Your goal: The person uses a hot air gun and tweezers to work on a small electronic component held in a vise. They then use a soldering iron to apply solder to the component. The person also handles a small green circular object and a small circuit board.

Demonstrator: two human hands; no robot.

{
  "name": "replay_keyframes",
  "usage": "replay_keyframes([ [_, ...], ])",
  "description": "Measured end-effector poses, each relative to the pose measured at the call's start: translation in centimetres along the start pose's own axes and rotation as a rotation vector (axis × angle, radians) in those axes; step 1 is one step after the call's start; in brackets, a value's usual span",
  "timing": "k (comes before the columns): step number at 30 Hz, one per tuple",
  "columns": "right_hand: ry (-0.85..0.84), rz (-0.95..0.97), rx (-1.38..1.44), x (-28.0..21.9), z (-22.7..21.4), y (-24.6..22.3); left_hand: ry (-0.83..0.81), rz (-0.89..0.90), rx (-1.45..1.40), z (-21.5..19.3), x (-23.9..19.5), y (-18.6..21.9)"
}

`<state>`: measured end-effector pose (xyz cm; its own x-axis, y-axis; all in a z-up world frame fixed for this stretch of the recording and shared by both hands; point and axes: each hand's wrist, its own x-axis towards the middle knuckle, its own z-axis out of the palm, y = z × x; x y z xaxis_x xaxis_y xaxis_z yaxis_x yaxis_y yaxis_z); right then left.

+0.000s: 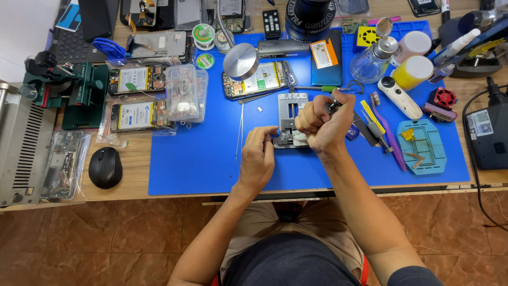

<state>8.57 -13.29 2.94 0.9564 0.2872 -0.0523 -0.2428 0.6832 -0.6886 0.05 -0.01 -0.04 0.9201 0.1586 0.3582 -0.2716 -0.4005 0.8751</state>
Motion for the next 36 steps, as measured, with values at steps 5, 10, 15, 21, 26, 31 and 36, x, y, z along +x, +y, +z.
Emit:
replay_keyframes([
  [5,-0.016,-0.002,0.008,0.0,-0.2,0.0,-0.003,0.004,0.005,0.0,0.0,-0.1],
  [10,-0.020,-0.002,0.012,0.0,-0.2,0.0,-0.008,-0.001,-0.005,0.0,0.0,-0.1],
  [15,-0.013,-0.006,0.024,0.0,-0.2,0.0,-0.010,-0.011,-0.005,0.0,-0.1,-0.2],
  [21,-0.007,0.004,0.030,-0.1,0.3,0.2,-0.006,-0.009,-0.009,0.0,0.0,-0.2],
  [26,0.008,0.004,0.012,-0.2,0.9,0.4,-0.007,-0.016,-0.009,0.0,0.0,-0.4],
  [31,0.014,0.011,0.003,-0.2,0.9,0.5,-0.009,-0.015,-0.008,0.0,0.0,-0.2],
  [36,0.018,0.015,0.008,-0.1,0.7,0.5,-0.007,-0.013,-0.014,0.0,0.0,-0.3],
])
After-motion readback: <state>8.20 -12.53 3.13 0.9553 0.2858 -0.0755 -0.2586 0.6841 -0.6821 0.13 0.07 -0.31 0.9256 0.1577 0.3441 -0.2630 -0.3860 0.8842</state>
